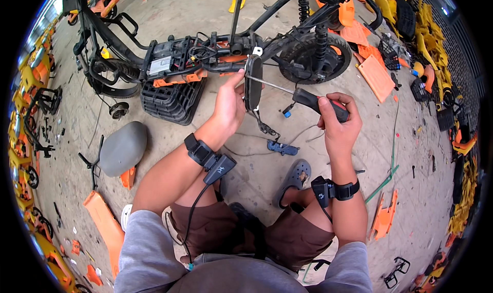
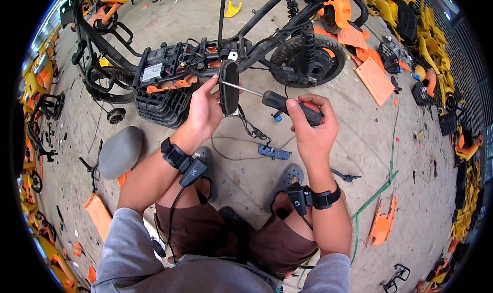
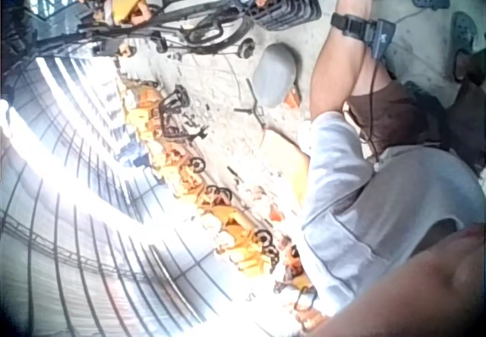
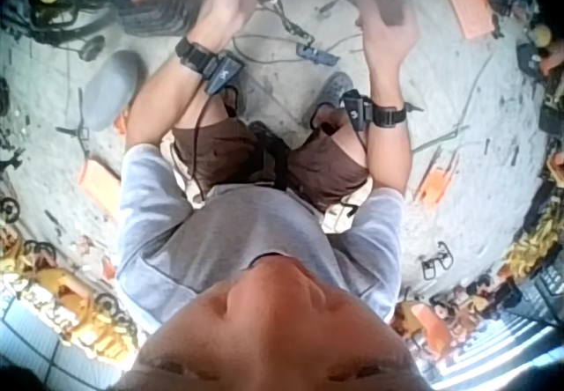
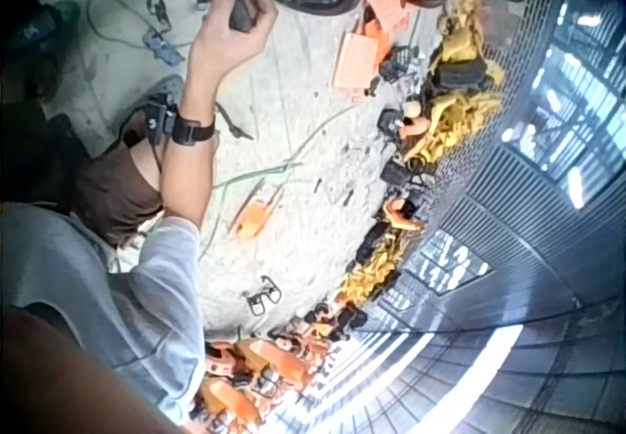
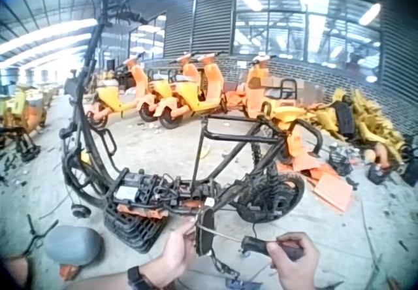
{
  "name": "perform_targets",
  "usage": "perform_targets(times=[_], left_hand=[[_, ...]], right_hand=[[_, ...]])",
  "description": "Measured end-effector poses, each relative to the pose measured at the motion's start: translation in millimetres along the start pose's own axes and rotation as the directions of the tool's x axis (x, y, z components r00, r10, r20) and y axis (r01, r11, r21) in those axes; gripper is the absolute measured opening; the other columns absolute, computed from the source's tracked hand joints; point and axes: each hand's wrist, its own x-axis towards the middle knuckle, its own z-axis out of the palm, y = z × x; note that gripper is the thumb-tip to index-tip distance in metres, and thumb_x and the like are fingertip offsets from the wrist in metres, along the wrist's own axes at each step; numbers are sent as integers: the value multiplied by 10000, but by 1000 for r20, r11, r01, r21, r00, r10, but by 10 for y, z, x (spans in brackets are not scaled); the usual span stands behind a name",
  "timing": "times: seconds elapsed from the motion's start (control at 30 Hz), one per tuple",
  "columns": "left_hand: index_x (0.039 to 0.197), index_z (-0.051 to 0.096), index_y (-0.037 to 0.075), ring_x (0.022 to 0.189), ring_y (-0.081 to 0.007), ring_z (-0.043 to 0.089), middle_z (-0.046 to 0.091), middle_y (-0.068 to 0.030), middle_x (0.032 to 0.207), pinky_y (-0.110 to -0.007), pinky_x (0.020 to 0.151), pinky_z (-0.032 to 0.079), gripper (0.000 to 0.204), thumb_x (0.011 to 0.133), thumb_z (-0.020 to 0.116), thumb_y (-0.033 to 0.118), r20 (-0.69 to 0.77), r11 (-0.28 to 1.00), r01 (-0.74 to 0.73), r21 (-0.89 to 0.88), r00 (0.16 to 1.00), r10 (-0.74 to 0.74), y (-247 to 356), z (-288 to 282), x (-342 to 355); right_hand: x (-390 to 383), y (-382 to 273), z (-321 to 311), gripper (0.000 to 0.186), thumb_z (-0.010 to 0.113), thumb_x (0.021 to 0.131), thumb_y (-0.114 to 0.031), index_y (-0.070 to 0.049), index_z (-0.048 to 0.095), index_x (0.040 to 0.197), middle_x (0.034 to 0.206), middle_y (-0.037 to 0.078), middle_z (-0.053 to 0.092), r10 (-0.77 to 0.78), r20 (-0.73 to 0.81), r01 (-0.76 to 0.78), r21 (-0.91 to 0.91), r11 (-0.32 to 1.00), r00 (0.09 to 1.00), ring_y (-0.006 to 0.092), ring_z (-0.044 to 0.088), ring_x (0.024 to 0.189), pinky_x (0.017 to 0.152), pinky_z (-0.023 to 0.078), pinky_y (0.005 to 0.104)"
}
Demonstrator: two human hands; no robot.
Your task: The person sits on the floor and uses a screwdriver to repeatedly pry open and manipulate a small black plastic component of an electric scooter. They hold the part in one hand and use the tool to separate its casing, occasionally adjusting their grip and the tool's position.
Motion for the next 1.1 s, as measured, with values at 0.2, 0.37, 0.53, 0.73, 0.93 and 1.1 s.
perform_targets(times=[0.2, 0.37, 0.53, 0.73, 0.93, 1.1], left_hand=[[1306, 545, 21, 1111, -228, 607, 639, -156, 1187, -356, 927, 459, 456, 1028, 415, 358, 18, 1000, -4, -7, 1000, 4, -29, -24, 8], [1231, 591, 77, 1004, -189, 599, 669, -125, 1061, -324, 847, 439, 387, 1022, 453, 373, 3, 999, 12, -40, 1000, -12, -43, -38, 38], [1223, 601, 81, 1000, -187, 602, 669, -111, 1063, -322, 836, 444, 380, 1025, 457, 372, -2, 999, 12, -44, 1000, -12, -42, -57, 50], [1248, 589, 73, 1038, -204, 608, 651, -108, 1112, -326, 854, 460, 384, 1027, 455, 357, -18, 999, -33, -8, 999, 33, -35, -90, 54], [1112, 595, 100, 949, -171, 622, 657, -43, 955, -309, 775, 460, 261, 1012, 520, 329, -13, 999, -46, -23, 999, 45, -29, -111, 82], [1105, 588, 99, 939, -176, 626, 657, -49, 964, -312, 768, 466, 256, 1017, 512, 327, -16, 1000, -28, -3, 999, 28, -82, -66, 84]], right_hand=[[57, 51, -26, 293, 785, 855, -206, -10, 619, 995, 719, 29, 642, 95, -16, -93, 73, 993, 995, 68, 551, 507, 465, 403, 206], [-3, 6, 6, 295, 794, 846, -186, -7, 613, 996, 794, 46, 659, 44, -25, -43, 19, 999, 999, 65, 568, 571, 502, 434, 208], [-49, 1, 12, 301, 810, 818, -118, 2, 611, 1008, 878, 62, 678, -38, 41, 38, 4, 999, 998, 83, 626, 751, 643, 504, 215], [-55, -23, 47, 425, 807, 777, -45, 0, 580, 1133, 1060, 96, 663, -141, 68, 139, 27, 990, 988, 97, 635, 806, 702, 515, 229], [4, 30, -13, 399, 757, 827, -70, -7, 592, 1185, 1065, 68, 654, -103, 122, 106, -24, 994, 987, 80, 603, 843, 736, 505, 228], [11, 61, -21, 341, 696, 903, -137, 0, 598, 1199, 1037, 74, 646, -81, 57, 80, 21, 997, 995, 96, 594, 904, 767, 505, 246]])
